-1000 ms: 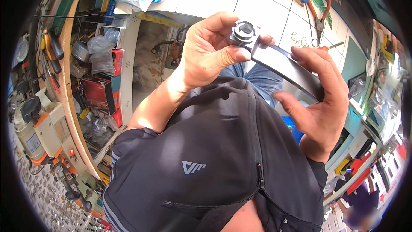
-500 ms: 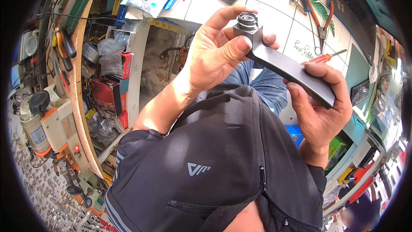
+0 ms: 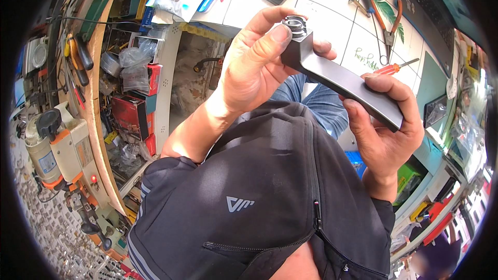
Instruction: The person assembles a small mechanical device by inserting a cylindrical component into a metal bracket, attaching a small metal piece, and securing it with a screw. The person repeatedly handles and reassembles the components on a cluttered workbench.
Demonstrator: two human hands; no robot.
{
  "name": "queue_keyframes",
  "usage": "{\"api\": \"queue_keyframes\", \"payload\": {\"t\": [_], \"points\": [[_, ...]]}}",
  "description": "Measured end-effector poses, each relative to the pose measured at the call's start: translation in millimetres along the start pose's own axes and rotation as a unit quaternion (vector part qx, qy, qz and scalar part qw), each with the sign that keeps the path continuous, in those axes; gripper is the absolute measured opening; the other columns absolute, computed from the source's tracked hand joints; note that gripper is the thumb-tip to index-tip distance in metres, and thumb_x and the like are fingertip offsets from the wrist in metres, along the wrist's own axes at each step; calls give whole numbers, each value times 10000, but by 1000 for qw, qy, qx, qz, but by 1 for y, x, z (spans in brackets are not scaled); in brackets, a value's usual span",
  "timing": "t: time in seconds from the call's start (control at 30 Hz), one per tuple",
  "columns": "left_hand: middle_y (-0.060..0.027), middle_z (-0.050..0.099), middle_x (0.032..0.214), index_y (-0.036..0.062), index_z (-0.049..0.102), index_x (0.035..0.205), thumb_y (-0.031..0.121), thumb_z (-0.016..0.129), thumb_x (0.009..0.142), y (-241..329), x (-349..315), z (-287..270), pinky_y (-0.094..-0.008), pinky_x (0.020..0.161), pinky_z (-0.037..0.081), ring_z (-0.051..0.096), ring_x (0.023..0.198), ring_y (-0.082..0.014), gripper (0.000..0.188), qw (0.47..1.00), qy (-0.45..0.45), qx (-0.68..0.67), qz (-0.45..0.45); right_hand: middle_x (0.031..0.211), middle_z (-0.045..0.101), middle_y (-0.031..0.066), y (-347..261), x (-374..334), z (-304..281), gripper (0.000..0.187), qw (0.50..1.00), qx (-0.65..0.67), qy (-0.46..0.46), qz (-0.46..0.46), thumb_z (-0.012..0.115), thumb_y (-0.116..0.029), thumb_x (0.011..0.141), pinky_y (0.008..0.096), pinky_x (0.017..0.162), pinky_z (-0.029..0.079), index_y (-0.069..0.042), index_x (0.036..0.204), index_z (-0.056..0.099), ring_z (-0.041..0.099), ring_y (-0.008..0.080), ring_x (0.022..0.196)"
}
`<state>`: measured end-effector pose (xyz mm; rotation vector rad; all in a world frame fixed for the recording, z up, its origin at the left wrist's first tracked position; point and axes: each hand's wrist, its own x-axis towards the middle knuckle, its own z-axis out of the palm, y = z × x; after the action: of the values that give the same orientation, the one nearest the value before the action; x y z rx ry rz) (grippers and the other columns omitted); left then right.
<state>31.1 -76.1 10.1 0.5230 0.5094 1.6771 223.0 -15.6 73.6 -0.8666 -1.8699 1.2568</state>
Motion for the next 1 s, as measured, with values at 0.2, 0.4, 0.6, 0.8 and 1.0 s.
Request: {"api": "queue_keyframes", "payload": {"t": [0.2,0.4,0.6,0.8,1.0], "points": [[-226,595,1074,36,366,1289,311,421,994,-1,-1,4,-500,977,444,565,1110,-410,407,999,-20,28,13,929,643,93,3,0,-3,381,998,-31,-23,-57,810,-16,699,237,722,499,29,1010,595,617,124,811],[-208,591,1104,65,352,1306,310,404,998,-5,-2,0,-535,982,424,546,1118,-443,397,998,-51,-13,26,927,641,95,3,1,0,376,996,-33,-25,-84,807,-15,701,241,720,498,24,1008,596,622,134,810],[-186,578,1134,71,354,1295,306,347,997,-9,0,5,-562,999,382,531,1129,-437,379,994,-73,-54,57,1027,611,151,2,-4,-2,377,993,-62,-67,-80,753,35,743,332,896,464,65,1062,554,597,214,997],[-183,568,1035,52,389,1224,324,339,975,-9,-1,3,-555,999,352,572,1003,-357,372,993,-59,14,102,943,651,134,16,-6,12,390,984,-89,-22,-152,806,17,670,292,760,503,10,1005,606,645,222,845],[-170,559,944,16,424,1155,325,349,953,-3,-5,0,-560,989,373,578,912,-296,377,998,-16,2,65,963,648,162,29,-18,21,439,975,-122,-28,-186,798,27,686,298,739,513,-7,1058,568,650,240,842]]}}
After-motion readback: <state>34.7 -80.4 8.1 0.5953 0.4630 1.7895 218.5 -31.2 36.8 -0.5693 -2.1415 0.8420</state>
